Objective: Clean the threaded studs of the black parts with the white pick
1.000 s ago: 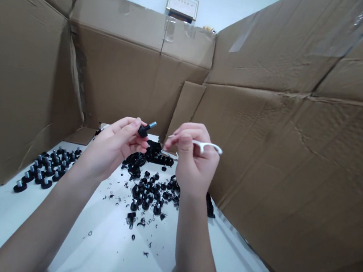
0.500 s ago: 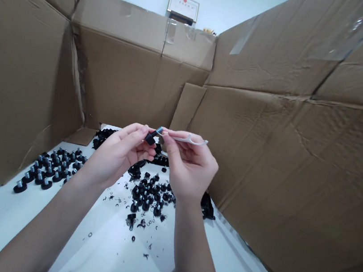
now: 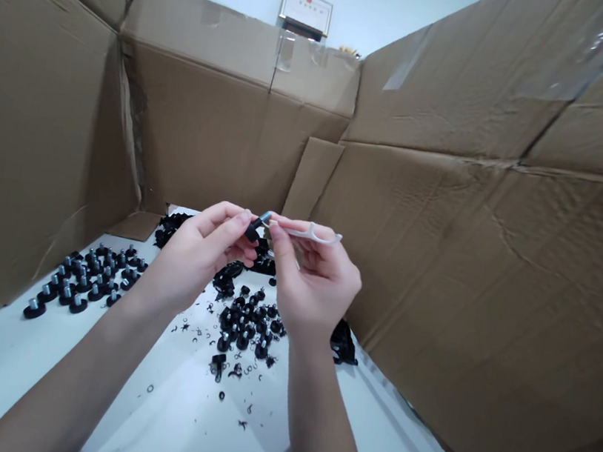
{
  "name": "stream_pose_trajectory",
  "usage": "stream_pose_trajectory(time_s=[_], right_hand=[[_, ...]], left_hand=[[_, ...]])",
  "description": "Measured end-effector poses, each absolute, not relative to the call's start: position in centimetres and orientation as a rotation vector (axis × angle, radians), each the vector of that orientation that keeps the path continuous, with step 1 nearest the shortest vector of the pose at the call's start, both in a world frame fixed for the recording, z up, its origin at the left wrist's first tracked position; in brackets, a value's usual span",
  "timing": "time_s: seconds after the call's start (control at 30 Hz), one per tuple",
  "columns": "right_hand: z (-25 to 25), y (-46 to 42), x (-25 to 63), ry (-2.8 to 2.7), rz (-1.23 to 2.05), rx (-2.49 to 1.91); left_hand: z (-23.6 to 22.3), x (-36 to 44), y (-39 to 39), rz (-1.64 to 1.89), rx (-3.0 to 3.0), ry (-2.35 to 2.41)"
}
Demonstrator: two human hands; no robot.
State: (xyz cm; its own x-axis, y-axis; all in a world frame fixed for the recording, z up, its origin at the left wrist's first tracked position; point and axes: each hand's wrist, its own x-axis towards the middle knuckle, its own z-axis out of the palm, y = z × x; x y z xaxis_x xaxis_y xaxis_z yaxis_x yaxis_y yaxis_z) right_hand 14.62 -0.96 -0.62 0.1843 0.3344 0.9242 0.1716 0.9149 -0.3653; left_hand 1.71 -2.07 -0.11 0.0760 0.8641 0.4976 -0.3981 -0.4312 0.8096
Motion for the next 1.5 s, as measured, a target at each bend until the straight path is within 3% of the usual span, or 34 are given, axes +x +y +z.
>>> stream_pose_trajectory(time_s=[0.5, 0.73, 1.03, 1.37, 1.5], right_hand=[[-0.6, -0.8, 14.0, -1.343, 0.162, -0.438], [0.2, -1.0, 15.8, -1.357, 0.004, -0.405], [0.6, -0.3, 16.7, -1.868, -0.166, -0.401], [1.2, 0.2, 17.3, -1.900, 0.044, -0.604], [1.0, 1.2, 17.2, -1.794, 0.269, -0.691]], left_hand=[[-0.4, 1.6, -2.2, 1.680, 1.504, 0.716], [0.1, 0.3, -2.3, 1.613, 1.466, 0.801], [0.5, -0.1, -2.9, 1.611, 1.671, 1.006], [0.0, -0.7, -2.2, 1.550, 2.127, 0.852], [-0.1, -1.4, -1.6, 1.785, 2.293, 0.828]])
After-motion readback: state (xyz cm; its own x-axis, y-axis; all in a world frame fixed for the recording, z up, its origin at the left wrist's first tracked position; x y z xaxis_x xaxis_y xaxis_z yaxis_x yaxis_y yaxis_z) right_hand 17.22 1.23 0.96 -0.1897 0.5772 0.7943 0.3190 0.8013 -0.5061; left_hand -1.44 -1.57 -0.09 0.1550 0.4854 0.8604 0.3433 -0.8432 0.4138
